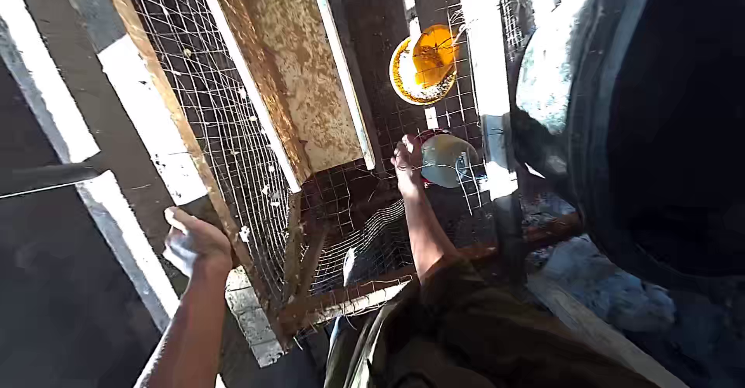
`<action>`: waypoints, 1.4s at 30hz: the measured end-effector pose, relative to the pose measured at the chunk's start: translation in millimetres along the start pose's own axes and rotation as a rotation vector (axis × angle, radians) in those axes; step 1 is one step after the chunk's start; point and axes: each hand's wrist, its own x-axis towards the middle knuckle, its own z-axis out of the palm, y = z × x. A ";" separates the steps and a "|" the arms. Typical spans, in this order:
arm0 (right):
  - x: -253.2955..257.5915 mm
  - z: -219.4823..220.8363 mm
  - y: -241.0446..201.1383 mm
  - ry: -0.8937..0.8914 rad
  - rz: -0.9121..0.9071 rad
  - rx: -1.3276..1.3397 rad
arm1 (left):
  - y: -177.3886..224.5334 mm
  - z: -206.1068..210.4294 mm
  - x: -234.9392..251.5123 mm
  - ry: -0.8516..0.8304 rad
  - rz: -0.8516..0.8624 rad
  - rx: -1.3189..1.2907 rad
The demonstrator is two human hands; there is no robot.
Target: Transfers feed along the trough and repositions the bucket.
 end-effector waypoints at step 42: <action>-129.7 29.7 -171.4 -0.072 -0.604 -0.990 | -2.0 -11.5 3.3 -0.202 0.082 0.071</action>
